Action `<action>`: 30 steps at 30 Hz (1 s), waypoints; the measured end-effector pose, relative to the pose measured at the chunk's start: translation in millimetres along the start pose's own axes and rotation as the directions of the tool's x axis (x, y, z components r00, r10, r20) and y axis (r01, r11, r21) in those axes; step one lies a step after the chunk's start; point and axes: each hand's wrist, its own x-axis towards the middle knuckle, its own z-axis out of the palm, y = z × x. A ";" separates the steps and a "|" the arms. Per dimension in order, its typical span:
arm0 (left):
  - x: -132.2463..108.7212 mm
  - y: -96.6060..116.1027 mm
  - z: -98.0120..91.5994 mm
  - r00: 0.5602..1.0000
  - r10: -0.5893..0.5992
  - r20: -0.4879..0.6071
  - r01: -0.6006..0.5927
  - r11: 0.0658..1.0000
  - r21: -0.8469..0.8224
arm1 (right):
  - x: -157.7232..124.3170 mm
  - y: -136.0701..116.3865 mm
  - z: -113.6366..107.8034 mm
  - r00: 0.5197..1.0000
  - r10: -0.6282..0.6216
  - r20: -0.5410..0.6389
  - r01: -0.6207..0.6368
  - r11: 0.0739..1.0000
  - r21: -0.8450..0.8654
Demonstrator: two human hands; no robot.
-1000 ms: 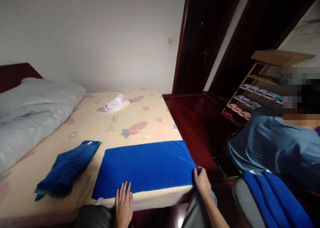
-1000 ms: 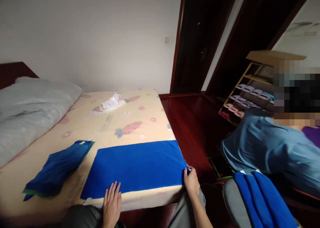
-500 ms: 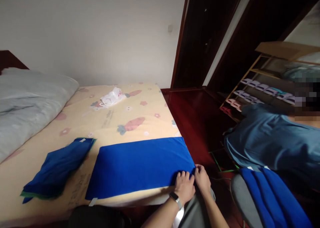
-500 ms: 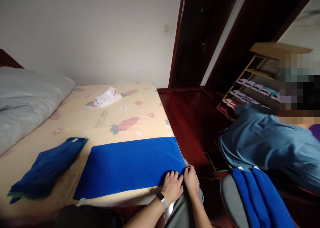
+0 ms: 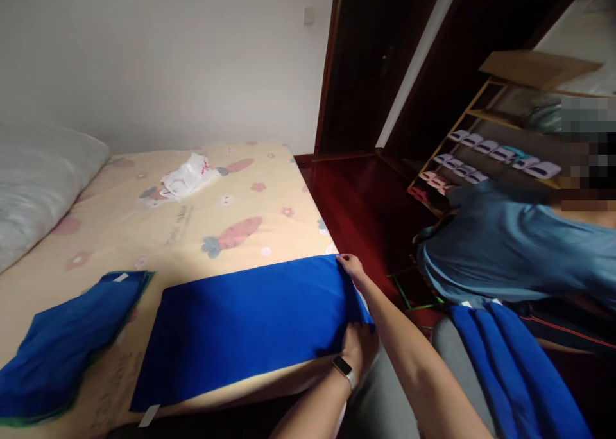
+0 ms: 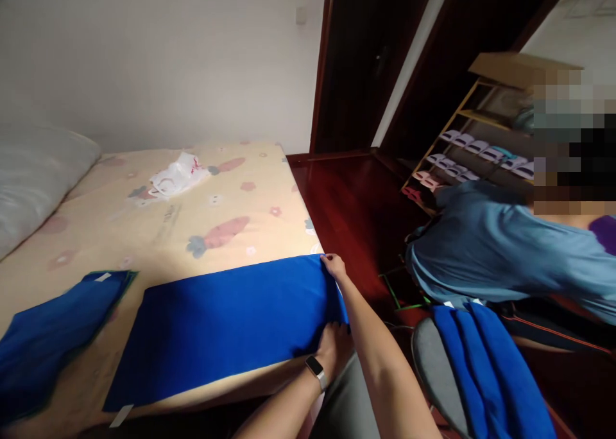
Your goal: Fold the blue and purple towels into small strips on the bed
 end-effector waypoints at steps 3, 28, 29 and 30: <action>-21.0 -6.9 -9.3 0.997 -0.007 -0.072 0.004 0.999 -0.043 | 8.1 -19.1 -4.3 1.000 0.008 0.020 -0.008 1.000 -0.008; -403.8 -267.1 -3.9 -0.062 -0.919 -0.390 0.621 0.271 -0.736 | -195.9 -300.0 374.9 0.419 -0.526 0.740 0.736 0.674 0.063; -408.9 -274.4 0.2 -0.079 -0.875 -0.478 0.671 0.308 -0.674 | -198.8 -300.2 385.3 0.422 -0.513 0.748 0.740 0.672 0.043; -413.4 -281.0 4.4 -0.078 -0.839 -0.539 0.717 0.329 -0.615 | -201.1 -300.1 394.3 0.420 -0.499 0.758 0.742 0.669 0.029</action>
